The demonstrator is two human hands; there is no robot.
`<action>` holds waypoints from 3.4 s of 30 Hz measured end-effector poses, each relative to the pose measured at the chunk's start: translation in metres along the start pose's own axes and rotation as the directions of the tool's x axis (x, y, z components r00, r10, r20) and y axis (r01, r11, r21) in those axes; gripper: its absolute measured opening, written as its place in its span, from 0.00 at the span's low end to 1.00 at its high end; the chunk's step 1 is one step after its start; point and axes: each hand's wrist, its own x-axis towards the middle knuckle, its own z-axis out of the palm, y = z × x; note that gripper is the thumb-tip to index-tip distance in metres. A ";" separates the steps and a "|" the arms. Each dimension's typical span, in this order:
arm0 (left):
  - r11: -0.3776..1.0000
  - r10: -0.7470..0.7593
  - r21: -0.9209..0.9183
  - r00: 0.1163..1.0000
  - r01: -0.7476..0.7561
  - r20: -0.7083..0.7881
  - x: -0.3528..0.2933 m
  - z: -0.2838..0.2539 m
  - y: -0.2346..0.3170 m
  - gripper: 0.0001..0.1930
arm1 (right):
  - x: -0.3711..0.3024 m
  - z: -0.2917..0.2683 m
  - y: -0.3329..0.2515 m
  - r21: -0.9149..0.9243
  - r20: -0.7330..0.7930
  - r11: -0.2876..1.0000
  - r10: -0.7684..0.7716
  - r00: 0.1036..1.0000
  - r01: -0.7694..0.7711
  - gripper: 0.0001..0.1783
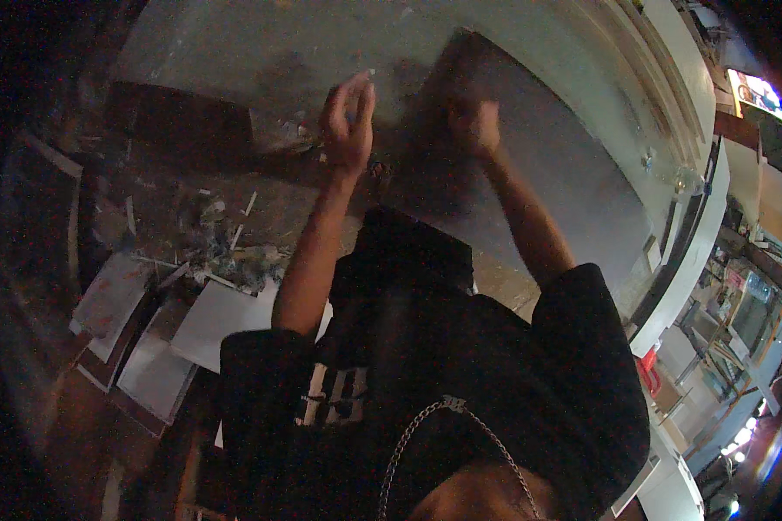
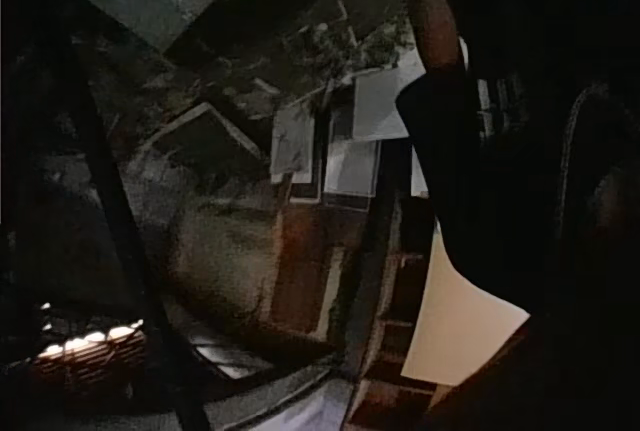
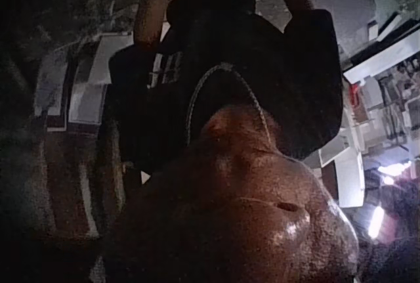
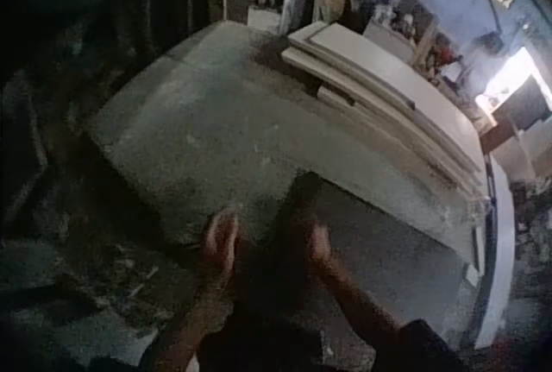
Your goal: The person cleans wood panels by hand using a small piece of cloth, wiping along the edges and surfaces of a dark panel and then a white panel.
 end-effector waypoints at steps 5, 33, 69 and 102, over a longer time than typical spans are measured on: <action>0.999 0.031 -0.013 0.990 -0.030 0.134 0.044 0.036 0.023 0.17 | 0.009 0.021 0.044 -0.077 -0.336 0.964 -0.266 0.903 0.255 0.13; 0.690 0.297 0.198 0.521 -0.697 0.800 0.105 0.206 -0.073 0.43 | -0.226 0.171 -0.198 0.563 -0.552 0.666 0.744 0.376 -0.490 0.13; 0.595 0.473 0.049 0.398 -0.802 0.786 0.102 0.202 -0.046 0.35 | -0.068 0.180 -0.244 0.878 -0.327 0.463 0.769 -0.549 0.125 0.05; 0.616 0.392 0.108 0.423 -0.780 0.817 0.105 0.186 -0.036 0.36 | -0.060 0.185 -0.232 0.780 -0.360 0.581 0.719 -0.594 0.232 0.06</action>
